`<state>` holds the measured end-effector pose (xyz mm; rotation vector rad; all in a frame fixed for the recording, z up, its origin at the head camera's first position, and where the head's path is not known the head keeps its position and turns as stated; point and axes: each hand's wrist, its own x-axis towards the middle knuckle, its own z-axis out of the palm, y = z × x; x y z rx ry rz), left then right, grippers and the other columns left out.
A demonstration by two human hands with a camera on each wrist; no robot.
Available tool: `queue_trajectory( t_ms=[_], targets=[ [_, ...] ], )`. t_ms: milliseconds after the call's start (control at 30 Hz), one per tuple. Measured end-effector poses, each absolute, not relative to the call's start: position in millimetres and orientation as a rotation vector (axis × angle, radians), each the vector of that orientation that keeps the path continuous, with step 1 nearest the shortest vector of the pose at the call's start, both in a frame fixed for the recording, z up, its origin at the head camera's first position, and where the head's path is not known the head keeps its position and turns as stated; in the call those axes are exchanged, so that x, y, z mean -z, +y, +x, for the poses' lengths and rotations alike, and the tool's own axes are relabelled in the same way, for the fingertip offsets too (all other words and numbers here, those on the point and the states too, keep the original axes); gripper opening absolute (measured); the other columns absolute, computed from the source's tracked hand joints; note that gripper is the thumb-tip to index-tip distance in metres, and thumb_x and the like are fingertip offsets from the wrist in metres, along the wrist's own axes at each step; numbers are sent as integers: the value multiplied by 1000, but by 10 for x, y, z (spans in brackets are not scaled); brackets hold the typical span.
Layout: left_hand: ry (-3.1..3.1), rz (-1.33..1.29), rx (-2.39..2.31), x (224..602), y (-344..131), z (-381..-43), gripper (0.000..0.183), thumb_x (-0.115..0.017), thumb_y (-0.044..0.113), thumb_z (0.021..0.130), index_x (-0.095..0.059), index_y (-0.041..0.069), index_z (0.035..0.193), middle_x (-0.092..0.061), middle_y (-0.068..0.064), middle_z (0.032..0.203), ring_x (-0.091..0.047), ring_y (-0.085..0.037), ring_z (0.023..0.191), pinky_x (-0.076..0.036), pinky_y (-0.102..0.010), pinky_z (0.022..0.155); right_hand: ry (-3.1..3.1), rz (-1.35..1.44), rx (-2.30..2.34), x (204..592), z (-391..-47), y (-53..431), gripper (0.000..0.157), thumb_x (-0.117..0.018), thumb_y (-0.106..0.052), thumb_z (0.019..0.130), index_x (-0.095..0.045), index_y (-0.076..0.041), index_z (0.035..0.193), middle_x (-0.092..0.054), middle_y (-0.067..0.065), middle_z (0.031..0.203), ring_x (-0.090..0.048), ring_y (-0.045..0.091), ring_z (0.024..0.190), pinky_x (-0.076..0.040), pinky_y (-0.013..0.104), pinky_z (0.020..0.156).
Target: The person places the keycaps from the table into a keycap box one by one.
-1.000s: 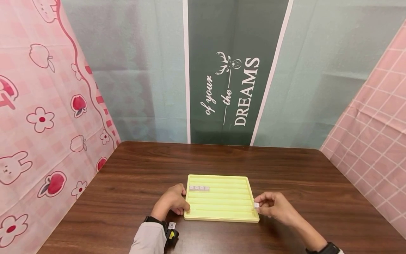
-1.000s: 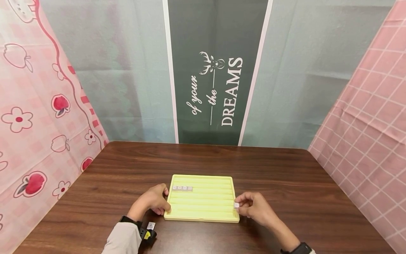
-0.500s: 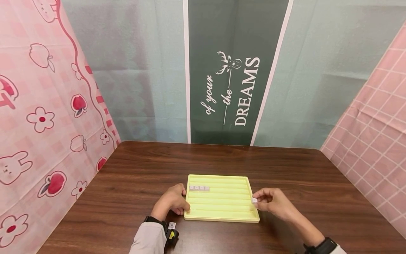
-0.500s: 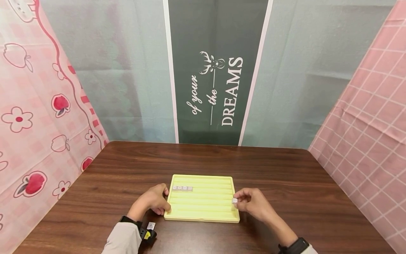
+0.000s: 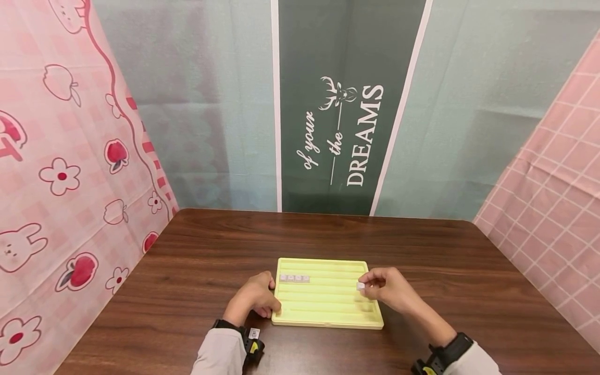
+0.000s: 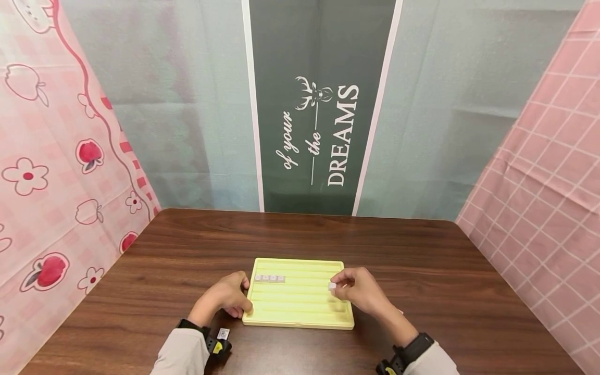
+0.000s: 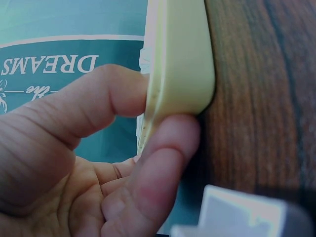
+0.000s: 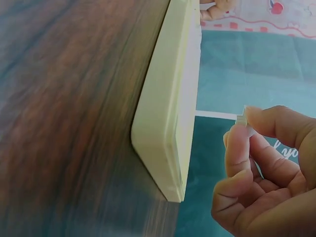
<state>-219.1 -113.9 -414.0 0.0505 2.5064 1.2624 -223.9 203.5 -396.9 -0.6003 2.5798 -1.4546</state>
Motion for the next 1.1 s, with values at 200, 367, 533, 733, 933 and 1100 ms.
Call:
queue_trajectory(
  t_ms=[200,367,533,733,933,1100],
  targets=[
    [2502,47,-1255,4150,-1138,-2203,42,-72,-10,59,-43,1,87,-55,-12,53,-54,-14,41,-50,-27,40,2579,-631,1453,3996,-2281,1940,16,-70,-3,80,-65,6,92,-61,8,78,-56,16,67,-50,23,56],
    [2505,38,-1254,4158,-1153,-2215,42,-72,-10,58,-42,1,86,-55,-13,54,-54,-14,40,-50,-27,40,2576,-635,1449,3988,-2320,1858,15,-70,-2,78,-65,5,91,-59,7,76,-53,16,63,-48,24,52],
    [2503,47,-1266,4158,-1157,-2221,42,-71,-10,58,-42,1,86,-55,-13,54,-54,-15,40,-50,-27,40,2570,-635,1447,3972,-2362,1779,14,-69,2,77,-66,4,90,-59,7,73,-54,17,61,-49,29,51],
    [2500,48,-1265,4150,-1155,-2213,42,-72,-10,58,-42,1,87,-55,-14,54,-54,-15,40,-50,-28,40,2566,-639,1450,3985,-2414,1687,13,-69,5,76,-65,5,88,-59,6,72,-54,17,60,-49,27,50],
    [2500,53,-1270,4138,-1151,-2205,42,-71,-11,58,-42,0,87,-55,-14,55,-55,-15,40,-51,-29,40,2562,-664,1447,3993,-2448,1577,15,-69,7,75,-65,5,89,-58,5,71,-52,18,61,-48,28,50],
    [2496,51,-1280,4164,-1151,-2199,42,-71,-11,58,-42,0,86,-55,-15,55,-54,-15,40,-51,-28,40,2594,-648,1404,4011,-2480,1485,15,-70,8,74,-66,2,87,-56,4,70,-52,17,61,-45,25,51]
  ],
)
